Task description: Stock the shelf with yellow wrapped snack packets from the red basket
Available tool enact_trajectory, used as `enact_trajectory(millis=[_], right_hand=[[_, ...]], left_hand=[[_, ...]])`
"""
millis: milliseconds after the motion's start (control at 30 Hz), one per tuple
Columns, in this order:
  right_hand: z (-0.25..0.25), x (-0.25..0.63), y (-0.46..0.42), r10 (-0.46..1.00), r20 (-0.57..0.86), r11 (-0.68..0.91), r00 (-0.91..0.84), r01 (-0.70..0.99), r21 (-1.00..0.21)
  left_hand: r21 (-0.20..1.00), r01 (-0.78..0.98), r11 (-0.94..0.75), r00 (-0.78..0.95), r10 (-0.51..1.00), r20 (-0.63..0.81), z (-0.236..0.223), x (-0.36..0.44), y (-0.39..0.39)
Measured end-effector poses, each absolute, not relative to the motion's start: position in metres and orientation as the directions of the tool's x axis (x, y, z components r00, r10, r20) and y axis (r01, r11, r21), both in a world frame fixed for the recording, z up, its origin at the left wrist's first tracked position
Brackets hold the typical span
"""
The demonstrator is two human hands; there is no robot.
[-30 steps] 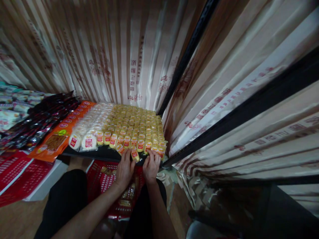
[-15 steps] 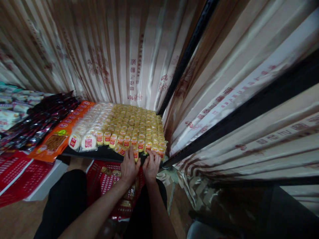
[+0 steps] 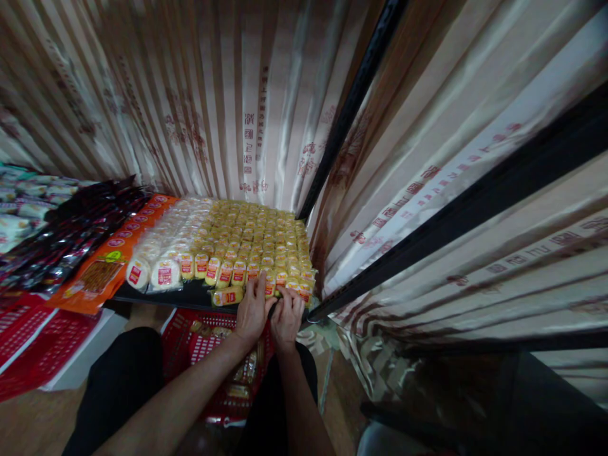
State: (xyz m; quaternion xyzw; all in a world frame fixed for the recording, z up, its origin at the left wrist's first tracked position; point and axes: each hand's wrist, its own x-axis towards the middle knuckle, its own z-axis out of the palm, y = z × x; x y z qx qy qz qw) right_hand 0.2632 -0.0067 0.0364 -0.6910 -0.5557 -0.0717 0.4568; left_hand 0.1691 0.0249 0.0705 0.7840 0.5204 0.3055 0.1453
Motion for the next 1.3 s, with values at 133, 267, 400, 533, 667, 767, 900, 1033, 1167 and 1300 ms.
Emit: enact_trajectory(millis=[133, 267, 400, 533, 667, 767, 900, 1033, 1167, 1300], right_hand=[[0.0364, 0.2642, -0.007, 0.698, 0.621, 0.061, 0.356, 0.835, -0.548], [0.0383, 0.2644, -0.0091, 0.698, 0.642, 0.082, 0.318, 0.855, -0.512], [0.0418, 0.2643, -0.0131, 0.736, 0.619, 0.086, 0.274, 0.869, -0.488], [0.043, 0.2639, -0.0152, 0.768, 0.586, 0.071, 0.258, 0.875, -0.478], [0.0415, 0.2636, -0.0141, 0.761, 0.598, 0.071, 0.252, 0.884, -0.462], [0.0405, 0.2638, -0.013, 0.761, 0.603, 0.075, 0.242, 0.889, -0.452], [0.0405, 0.2639, -0.0127, 0.764, 0.598, 0.074, 0.242, 0.888, -0.453], [0.0412, 0.2636, -0.0136, 0.781, 0.585, 0.072, 0.22, 0.898, -0.435], [0.0403, 0.2658, -0.0141, 0.8, 0.579, 0.097, 0.161, 0.916, -0.389], [0.0404, 0.2683, -0.0128, 0.784, 0.612, 0.168, 0.109, 0.911, -0.378]], left_hand=[[0.543, 0.741, -0.394, 0.254, 0.914, 0.316, 0.0654, 0.1699, 0.0236], [0.55, 0.727, -0.411, 0.253, 0.905, 0.342, 0.0632, 0.1671, 0.0229], [0.549, 0.709, -0.443, 0.242, 0.884, 0.4, 0.0646, 0.166, 0.0254], [0.59, 0.687, -0.425, 0.203, 0.891, 0.406, 0.0659, 0.1663, 0.0269], [0.638, 0.655, -0.405, 0.195, 0.906, 0.375, 0.0637, 0.1658, 0.0272], [0.679, 0.618, -0.397, 0.204, 0.915, 0.349, 0.0621, 0.1656, 0.0287], [0.725, 0.564, -0.395, 0.182, 0.916, 0.357, 0.0626, 0.1644, 0.0314], [0.738, 0.553, -0.387, 0.162, 0.918, 0.361, 0.0646, 0.1617, 0.0315], [0.702, 0.631, -0.329, 0.182, 0.943, 0.278, 0.0685, 0.1633, 0.0296], [0.67, 0.672, -0.315, 0.209, 0.949, 0.237, 0.0697, 0.1681, 0.0299]])
